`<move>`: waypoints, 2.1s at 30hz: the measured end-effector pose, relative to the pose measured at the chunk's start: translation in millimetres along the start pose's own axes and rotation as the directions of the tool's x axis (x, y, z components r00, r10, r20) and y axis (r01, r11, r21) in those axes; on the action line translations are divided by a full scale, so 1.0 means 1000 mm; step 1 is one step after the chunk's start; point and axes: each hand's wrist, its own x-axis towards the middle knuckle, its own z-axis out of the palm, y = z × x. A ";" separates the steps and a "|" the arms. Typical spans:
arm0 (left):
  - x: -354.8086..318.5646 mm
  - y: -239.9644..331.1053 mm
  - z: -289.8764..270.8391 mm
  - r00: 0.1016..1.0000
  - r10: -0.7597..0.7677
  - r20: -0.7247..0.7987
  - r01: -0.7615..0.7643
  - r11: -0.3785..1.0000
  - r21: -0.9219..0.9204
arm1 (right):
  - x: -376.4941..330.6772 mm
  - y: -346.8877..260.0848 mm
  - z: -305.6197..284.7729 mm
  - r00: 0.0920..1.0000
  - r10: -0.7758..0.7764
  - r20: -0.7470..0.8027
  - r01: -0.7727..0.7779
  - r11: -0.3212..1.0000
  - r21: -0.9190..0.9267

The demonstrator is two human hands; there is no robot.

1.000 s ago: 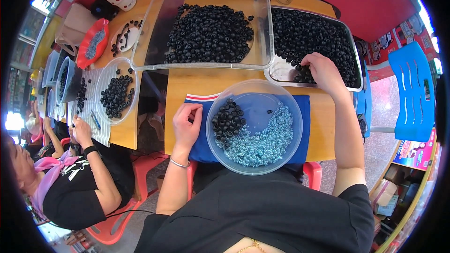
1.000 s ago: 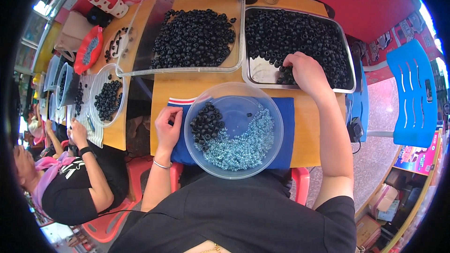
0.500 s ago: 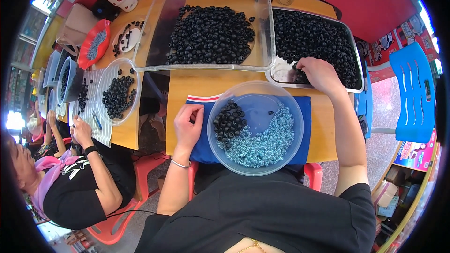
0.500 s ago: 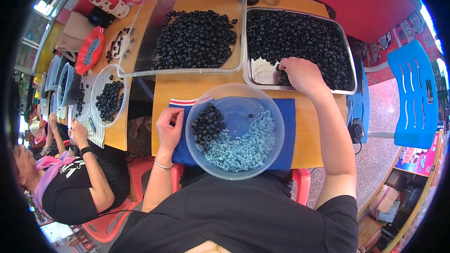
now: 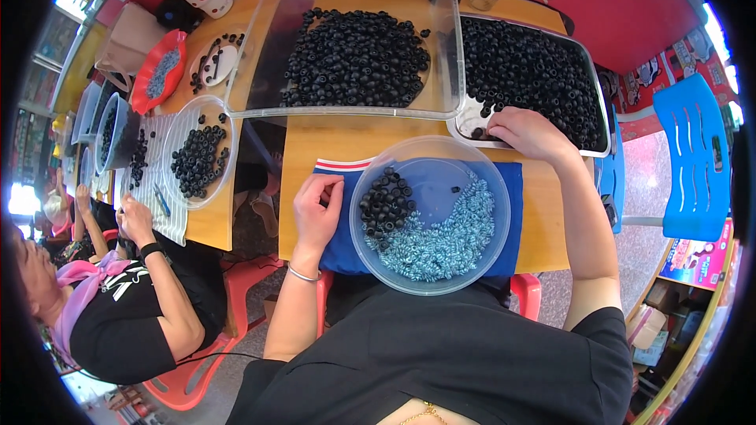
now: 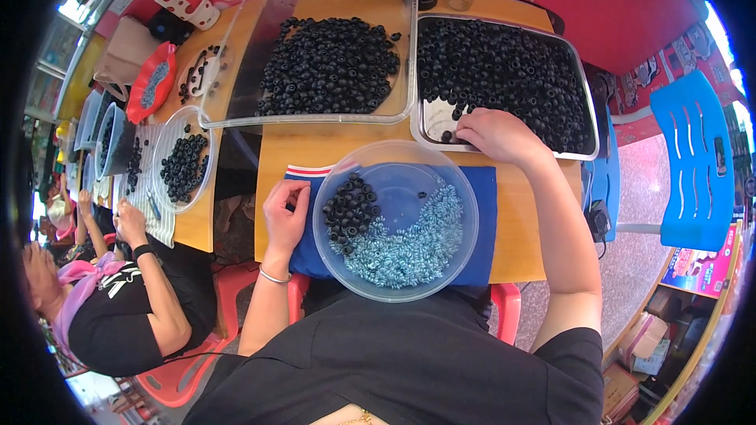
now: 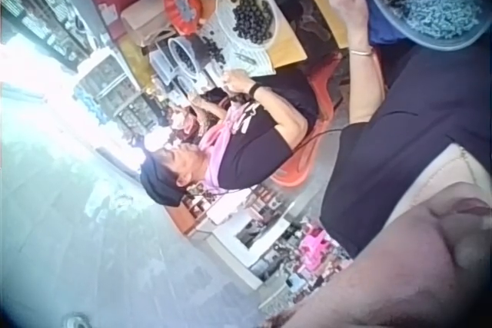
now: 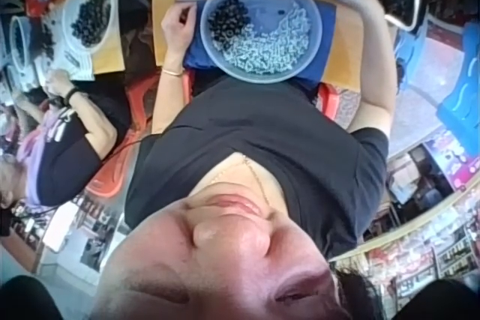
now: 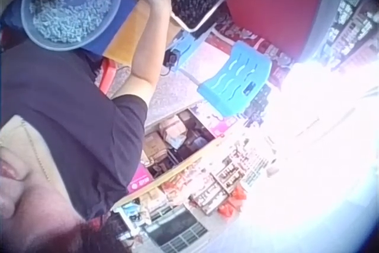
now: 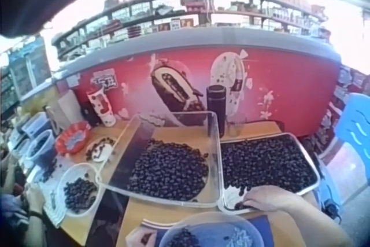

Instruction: The person assembles small parts by inserting blue ribbed plugs into black grommets by hand. The person also transfers black grommets from a metal tray into the plastic bowl.

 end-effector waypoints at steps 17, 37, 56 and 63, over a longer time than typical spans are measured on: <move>0.000 0.001 -0.001 1.000 0.000 -0.006 0.000 1.000 -0.007 | 0.020 -0.015 0.008 0.993 0.108 0.053 -0.111 0.991 0.069; 0.000 0.001 -0.001 1.000 -0.017 0.006 0.017 1.000 -0.008 | 0.009 -0.103 0.051 0.963 -0.045 0.266 -0.239 0.315 0.919; 0.001 0.001 -0.002 1.000 -0.016 0.010 0.016 1.000 -0.010 | -0.002 -0.144 0.050 0.986 -0.149 -0.069 0.155 0.711 0.686; -0.001 0.001 -0.002 1.000 -0.011 0.004 0.011 1.000 -0.017 | -0.024 -0.098 0.003 0.993 0.084 -0.081 0.010 0.628 0.778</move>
